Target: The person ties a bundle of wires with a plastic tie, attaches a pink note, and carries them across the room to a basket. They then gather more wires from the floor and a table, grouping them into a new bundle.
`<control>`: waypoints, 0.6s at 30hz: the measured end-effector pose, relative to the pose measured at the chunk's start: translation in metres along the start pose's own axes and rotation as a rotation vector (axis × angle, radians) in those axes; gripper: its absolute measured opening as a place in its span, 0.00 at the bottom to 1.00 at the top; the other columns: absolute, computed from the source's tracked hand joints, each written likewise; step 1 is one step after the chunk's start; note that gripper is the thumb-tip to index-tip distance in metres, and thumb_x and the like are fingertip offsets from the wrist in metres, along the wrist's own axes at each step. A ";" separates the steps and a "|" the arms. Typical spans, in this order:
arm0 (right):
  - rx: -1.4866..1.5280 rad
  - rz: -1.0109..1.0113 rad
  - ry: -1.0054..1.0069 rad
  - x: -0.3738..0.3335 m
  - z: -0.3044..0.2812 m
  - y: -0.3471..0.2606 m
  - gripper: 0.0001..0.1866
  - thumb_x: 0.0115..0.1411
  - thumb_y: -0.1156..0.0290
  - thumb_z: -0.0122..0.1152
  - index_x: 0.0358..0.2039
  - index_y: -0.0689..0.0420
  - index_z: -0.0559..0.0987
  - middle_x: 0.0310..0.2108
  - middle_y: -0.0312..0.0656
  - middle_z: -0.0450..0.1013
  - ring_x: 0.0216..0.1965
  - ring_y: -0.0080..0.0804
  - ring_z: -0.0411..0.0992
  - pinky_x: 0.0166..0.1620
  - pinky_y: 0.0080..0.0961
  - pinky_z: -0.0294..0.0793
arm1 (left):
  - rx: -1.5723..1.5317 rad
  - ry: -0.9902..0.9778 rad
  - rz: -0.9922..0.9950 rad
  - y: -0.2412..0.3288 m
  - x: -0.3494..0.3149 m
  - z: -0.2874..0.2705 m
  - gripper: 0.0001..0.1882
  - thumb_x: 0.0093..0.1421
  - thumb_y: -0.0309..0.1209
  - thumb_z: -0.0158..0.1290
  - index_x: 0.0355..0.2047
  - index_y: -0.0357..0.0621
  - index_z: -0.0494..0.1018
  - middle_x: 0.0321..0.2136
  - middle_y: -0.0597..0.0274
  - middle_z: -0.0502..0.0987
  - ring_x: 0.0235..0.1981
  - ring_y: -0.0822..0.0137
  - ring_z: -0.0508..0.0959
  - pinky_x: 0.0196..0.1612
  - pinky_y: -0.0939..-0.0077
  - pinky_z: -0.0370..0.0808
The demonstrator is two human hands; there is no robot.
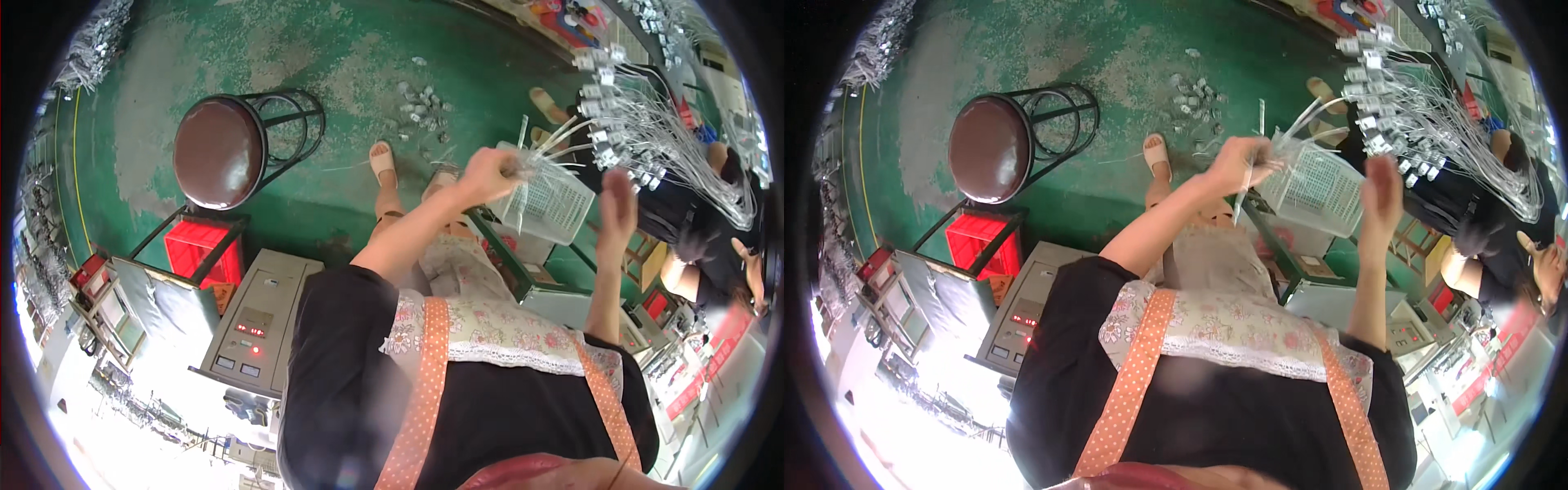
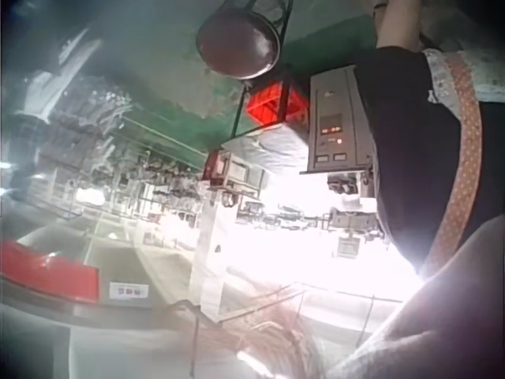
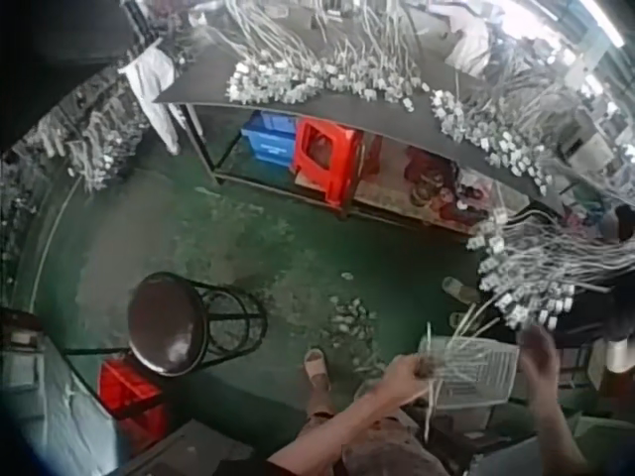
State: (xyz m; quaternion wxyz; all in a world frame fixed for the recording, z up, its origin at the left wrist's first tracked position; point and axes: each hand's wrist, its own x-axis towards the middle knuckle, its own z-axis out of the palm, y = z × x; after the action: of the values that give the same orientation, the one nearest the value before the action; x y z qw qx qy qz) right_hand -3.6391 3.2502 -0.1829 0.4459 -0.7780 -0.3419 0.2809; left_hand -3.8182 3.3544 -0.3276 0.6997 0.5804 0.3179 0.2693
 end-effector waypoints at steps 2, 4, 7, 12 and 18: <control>-0.234 0.063 -0.366 -0.028 -0.010 0.071 0.28 0.56 0.77 0.56 0.58 0.65 0.62 0.55 0.47 0.64 0.56 0.33 0.63 0.59 0.30 0.60 | 0.152 -0.159 0.007 0.037 -0.001 0.016 0.18 0.49 0.40 0.61 0.22 0.39 0.69 0.12 0.58 0.66 0.17 0.69 0.59 0.20 0.71 0.63; -0.425 0.097 -0.728 -0.055 0.043 0.041 0.24 0.58 0.73 0.56 0.54 0.65 0.66 0.46 0.44 0.70 0.50 0.33 0.67 0.57 0.30 0.61 | 0.074 -0.222 0.003 0.064 -0.006 0.037 0.16 0.43 0.42 0.61 0.22 0.43 0.74 0.18 0.54 0.74 0.23 0.51 0.75 0.28 0.62 0.70; 0.303 0.138 -0.127 -0.066 0.092 0.050 0.09 0.62 0.69 0.51 0.37 0.62 0.73 0.29 0.37 0.71 0.37 0.28 0.69 0.49 0.23 0.65 | -0.023 -0.239 0.083 0.106 -0.012 0.071 0.19 0.42 0.42 0.62 0.27 0.43 0.73 0.24 0.53 0.76 0.28 0.51 0.76 0.33 0.61 0.71; 0.416 0.160 -0.008 -0.076 0.071 0.051 0.07 0.63 0.67 0.51 0.31 0.58 0.71 0.25 0.35 0.67 0.32 0.25 0.65 0.45 0.24 0.64 | 0.038 -0.239 0.353 0.140 -0.043 0.065 0.25 0.43 0.40 0.64 0.37 0.42 0.69 0.40 0.53 0.73 0.42 0.52 0.74 0.43 0.62 0.70; 0.553 0.214 0.139 -0.088 0.050 0.100 0.11 0.64 0.66 0.50 0.24 0.53 0.67 0.21 0.31 0.61 0.26 0.22 0.60 0.39 0.25 0.64 | 0.315 0.337 0.278 -0.016 -0.093 -0.018 0.22 0.51 0.24 0.54 0.48 0.38 0.66 0.46 0.51 0.70 0.49 0.50 0.69 0.49 0.62 0.68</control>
State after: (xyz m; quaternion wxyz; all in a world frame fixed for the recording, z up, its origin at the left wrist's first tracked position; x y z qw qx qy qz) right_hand -3.7014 3.1694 -0.2822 0.6310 -0.6762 -0.1371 0.3548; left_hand -3.8926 3.2940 -0.3334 0.4941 0.6672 0.3851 0.4030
